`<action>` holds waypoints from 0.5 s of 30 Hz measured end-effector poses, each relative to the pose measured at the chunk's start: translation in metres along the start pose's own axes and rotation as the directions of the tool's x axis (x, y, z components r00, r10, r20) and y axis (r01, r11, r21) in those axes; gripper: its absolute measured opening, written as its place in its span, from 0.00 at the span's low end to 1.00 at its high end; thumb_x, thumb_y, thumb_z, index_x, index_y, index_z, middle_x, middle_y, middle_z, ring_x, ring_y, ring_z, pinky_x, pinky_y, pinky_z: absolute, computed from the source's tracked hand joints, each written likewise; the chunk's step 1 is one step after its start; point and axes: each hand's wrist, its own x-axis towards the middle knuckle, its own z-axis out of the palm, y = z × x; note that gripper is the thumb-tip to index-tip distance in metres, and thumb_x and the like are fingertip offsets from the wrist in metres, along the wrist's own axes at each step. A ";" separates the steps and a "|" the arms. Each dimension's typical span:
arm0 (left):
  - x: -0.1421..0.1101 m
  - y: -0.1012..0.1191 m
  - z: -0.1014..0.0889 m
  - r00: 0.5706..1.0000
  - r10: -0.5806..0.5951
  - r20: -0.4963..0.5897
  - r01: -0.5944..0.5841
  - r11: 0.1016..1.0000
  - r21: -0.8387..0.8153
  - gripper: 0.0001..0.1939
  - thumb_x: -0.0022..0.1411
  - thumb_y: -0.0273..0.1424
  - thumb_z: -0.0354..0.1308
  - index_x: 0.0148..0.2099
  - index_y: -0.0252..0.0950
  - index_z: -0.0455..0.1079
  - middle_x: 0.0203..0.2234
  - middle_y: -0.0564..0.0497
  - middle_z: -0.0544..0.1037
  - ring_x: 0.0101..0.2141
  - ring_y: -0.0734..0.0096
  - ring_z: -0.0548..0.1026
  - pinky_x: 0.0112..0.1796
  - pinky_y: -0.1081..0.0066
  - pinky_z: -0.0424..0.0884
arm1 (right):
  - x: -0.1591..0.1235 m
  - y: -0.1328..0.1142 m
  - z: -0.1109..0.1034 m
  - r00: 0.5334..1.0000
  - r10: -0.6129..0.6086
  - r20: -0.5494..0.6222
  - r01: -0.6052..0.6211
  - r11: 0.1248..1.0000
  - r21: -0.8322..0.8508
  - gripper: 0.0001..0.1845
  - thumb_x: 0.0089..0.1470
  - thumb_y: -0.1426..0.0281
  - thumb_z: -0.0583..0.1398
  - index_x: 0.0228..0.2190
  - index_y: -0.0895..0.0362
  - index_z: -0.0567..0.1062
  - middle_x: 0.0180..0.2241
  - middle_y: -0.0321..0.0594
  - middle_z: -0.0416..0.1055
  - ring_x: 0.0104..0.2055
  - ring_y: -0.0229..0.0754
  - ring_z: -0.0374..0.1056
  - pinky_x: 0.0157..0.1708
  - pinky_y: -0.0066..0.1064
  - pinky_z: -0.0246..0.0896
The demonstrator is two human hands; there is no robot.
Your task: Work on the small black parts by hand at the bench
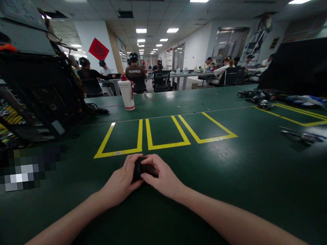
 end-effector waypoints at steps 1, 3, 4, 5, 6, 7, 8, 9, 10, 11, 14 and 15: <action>0.000 0.000 0.000 1.000 -0.001 0.002 0.001 1.000 -0.001 0.30 0.54 0.33 0.52 0.55 0.42 0.40 0.52 0.47 0.53 0.41 0.63 0.69 0.39 0.62 0.69 | 0.000 0.000 0.000 1.000 -0.002 -0.003 0.002 1.000 -0.003 0.13 0.47 0.75 0.56 0.37 0.53 0.63 0.44 0.36 0.59 0.48 0.38 0.60 0.49 0.36 0.59; 0.001 0.000 0.000 1.000 -0.003 -0.001 0.003 1.000 -0.002 0.30 0.54 0.32 0.51 0.55 0.43 0.40 0.51 0.47 0.54 0.41 0.62 0.69 0.39 0.61 0.69 | 0.000 0.000 0.000 1.000 -0.006 -0.010 0.005 1.000 -0.025 0.12 0.47 0.75 0.56 0.36 0.53 0.64 0.43 0.36 0.60 0.47 0.38 0.60 0.49 0.35 0.59; 0.001 0.000 0.000 1.000 -0.002 -0.002 0.002 1.000 -0.004 0.30 0.54 0.32 0.51 0.55 0.43 0.40 0.51 0.47 0.54 0.41 0.62 0.69 0.39 0.61 0.69 | 0.000 0.001 0.000 1.000 -0.005 -0.015 0.004 0.999 -0.039 0.13 0.47 0.75 0.56 0.37 0.53 0.64 0.43 0.36 0.60 0.48 0.38 0.60 0.49 0.35 0.59; 0.002 0.000 0.000 1.000 -0.001 -0.004 0.001 1.000 -0.005 0.30 0.54 0.32 0.51 0.55 0.43 0.40 0.51 0.46 0.54 0.41 0.62 0.69 0.39 0.61 0.69 | 0.001 0.001 0.000 1.000 0.001 -0.020 -0.002 0.999 -0.050 0.14 0.47 0.75 0.56 0.38 0.53 0.64 0.43 0.36 0.60 0.48 0.38 0.59 0.49 0.36 0.58; 0.002 0.000 0.001 1.000 0.001 -0.007 -0.001 1.000 -0.005 0.30 0.54 0.32 0.52 0.55 0.43 0.40 0.51 0.47 0.54 0.41 0.62 0.69 0.39 0.61 0.69 | 0.001 0.001 0.000 1.000 0.010 -0.025 -0.012 0.998 -0.060 0.16 0.47 0.75 0.56 0.40 0.52 0.63 0.44 0.37 0.60 0.49 0.39 0.59 0.49 0.37 0.58; 0.001 -0.001 0.001 1.000 0.003 -0.008 -0.003 1.000 -0.003 0.30 0.54 0.32 0.52 0.54 0.43 0.40 0.51 0.47 0.54 0.41 0.62 0.69 0.38 0.61 0.69 | 0.001 0.002 0.000 0.999 0.021 -0.028 -0.023 0.997 -0.069 0.19 0.47 0.75 0.56 0.42 0.52 0.62 0.44 0.37 0.60 0.50 0.40 0.58 0.49 0.38 0.57; 0.001 -0.001 0.002 1.000 0.005 -0.012 -0.005 1.000 -0.001 0.30 0.53 0.32 0.52 0.54 0.43 0.40 0.51 0.47 0.54 0.41 0.63 0.69 0.38 0.62 0.69 | 0.002 0.002 -0.001 0.999 0.032 -0.028 -0.034 0.996 -0.079 0.20 0.47 0.75 0.56 0.43 0.52 0.61 0.45 0.38 0.60 0.50 0.40 0.58 0.50 0.39 0.56; 0.001 -0.001 0.002 1.000 0.006 -0.014 -0.006 1.000 0.001 0.30 0.53 0.32 0.52 0.54 0.43 0.40 0.51 0.47 0.54 0.41 0.63 0.69 0.38 0.62 0.69 | 0.002 0.002 -0.001 0.999 0.039 -0.026 -0.042 0.995 -0.087 0.21 0.47 0.74 0.56 0.44 0.52 0.61 0.46 0.39 0.59 0.50 0.41 0.58 0.50 0.40 0.56; 0.001 -0.002 0.002 1.000 0.007 -0.016 -0.007 1.000 0.003 0.30 0.53 0.32 0.52 0.54 0.43 0.40 0.51 0.47 0.54 0.41 0.63 0.69 0.38 0.62 0.69 | 0.002 0.003 -0.001 0.999 0.041 -0.023 -0.043 0.995 -0.092 0.21 0.46 0.74 0.56 0.44 0.53 0.61 0.46 0.39 0.59 0.50 0.41 0.58 0.50 0.40 0.55; 0.001 -0.002 0.002 1.000 0.008 -0.015 -0.008 1.000 0.004 0.30 0.53 0.32 0.52 0.54 0.43 0.40 0.51 0.47 0.54 0.40 0.63 0.69 0.38 0.63 0.69 | 0.002 0.003 -0.002 0.999 0.040 -0.017 -0.041 0.995 -0.092 0.20 0.46 0.74 0.57 0.43 0.53 0.61 0.45 0.39 0.59 0.50 0.41 0.58 0.50 0.40 0.55; 0.001 -0.001 0.002 1.000 0.006 -0.011 -0.006 1.000 0.008 0.31 0.53 0.32 0.53 0.55 0.42 0.40 0.51 0.47 0.54 0.40 0.63 0.69 0.38 0.63 0.69 | 0.002 0.003 -0.002 0.999 0.039 0.005 -0.039 0.998 -0.049 0.17 0.46 0.73 0.57 0.40 0.53 0.62 0.43 0.38 0.61 0.49 0.40 0.59 0.50 0.39 0.56; 0.001 -0.001 0.002 1.000 0.008 -0.015 -0.007 1.000 0.009 0.31 0.53 0.31 0.53 0.55 0.42 0.40 0.51 0.47 0.54 0.41 0.63 0.69 0.38 0.63 0.69 | 0.002 0.003 -0.001 0.999 0.039 0.009 -0.039 0.999 -0.027 0.16 0.46 0.73 0.57 0.39 0.53 0.62 0.43 0.37 0.61 0.49 0.40 0.60 0.49 0.39 0.57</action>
